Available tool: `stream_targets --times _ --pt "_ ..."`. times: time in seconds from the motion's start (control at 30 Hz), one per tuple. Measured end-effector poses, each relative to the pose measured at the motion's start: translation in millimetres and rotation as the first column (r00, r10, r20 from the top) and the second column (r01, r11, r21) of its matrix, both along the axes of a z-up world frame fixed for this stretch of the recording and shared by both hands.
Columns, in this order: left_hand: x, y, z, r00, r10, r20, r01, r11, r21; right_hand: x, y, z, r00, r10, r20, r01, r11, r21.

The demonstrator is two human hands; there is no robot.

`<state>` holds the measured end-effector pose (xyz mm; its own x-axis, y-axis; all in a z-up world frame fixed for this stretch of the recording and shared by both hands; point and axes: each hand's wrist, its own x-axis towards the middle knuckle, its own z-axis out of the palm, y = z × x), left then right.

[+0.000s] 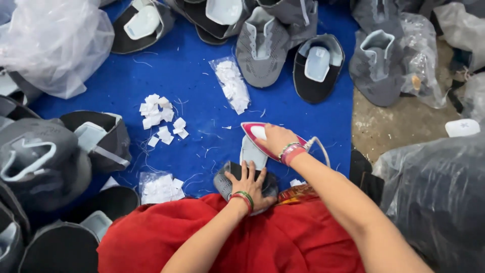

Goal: Ironing small white patches onto the inside of shoe uppers.

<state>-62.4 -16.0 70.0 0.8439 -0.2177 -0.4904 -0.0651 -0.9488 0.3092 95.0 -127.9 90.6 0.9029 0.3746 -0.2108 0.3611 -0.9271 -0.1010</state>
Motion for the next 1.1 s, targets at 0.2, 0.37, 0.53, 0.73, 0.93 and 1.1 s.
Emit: stream_targets --times 0.2,0.37,0.53,0.73,0.93,1.1 --pt "-17.4 -5.2 -13.0 0.999 -0.014 0.048 0.014 1.000 -0.003 -17.0 -22.2 2.4 0.978 0.180 -0.105 -0.192 0.974 -0.118" --pt "-9.3 -4.0 -4.5 0.999 0.003 0.037 -0.002 1.000 -0.021 4.2 -5.5 -3.1 0.988 0.145 0.049 -0.137 0.981 -0.136" --pt "-16.2 -6.6 -3.6 0.998 0.025 0.059 -0.023 0.999 -0.041 -19.1 1.3 12.8 0.992 0.124 -0.002 -0.123 0.985 -0.124" --pt "-8.7 -1.9 -4.0 0.999 0.003 0.041 -0.002 1.000 -0.031 1.5 0.4 8.0 0.999 0.022 -0.047 -0.024 0.999 -0.033" --pt "-11.9 -5.8 -6.3 0.999 -0.001 0.051 0.003 0.999 -0.048 -11.4 -29.1 10.8 0.975 0.186 -0.118 -0.193 0.980 -0.047" --pt "-9.0 -2.8 4.1 1.000 -0.018 0.017 0.018 0.999 -0.035 -5.9 -23.1 10.7 0.988 0.128 -0.081 -0.135 0.987 -0.084"
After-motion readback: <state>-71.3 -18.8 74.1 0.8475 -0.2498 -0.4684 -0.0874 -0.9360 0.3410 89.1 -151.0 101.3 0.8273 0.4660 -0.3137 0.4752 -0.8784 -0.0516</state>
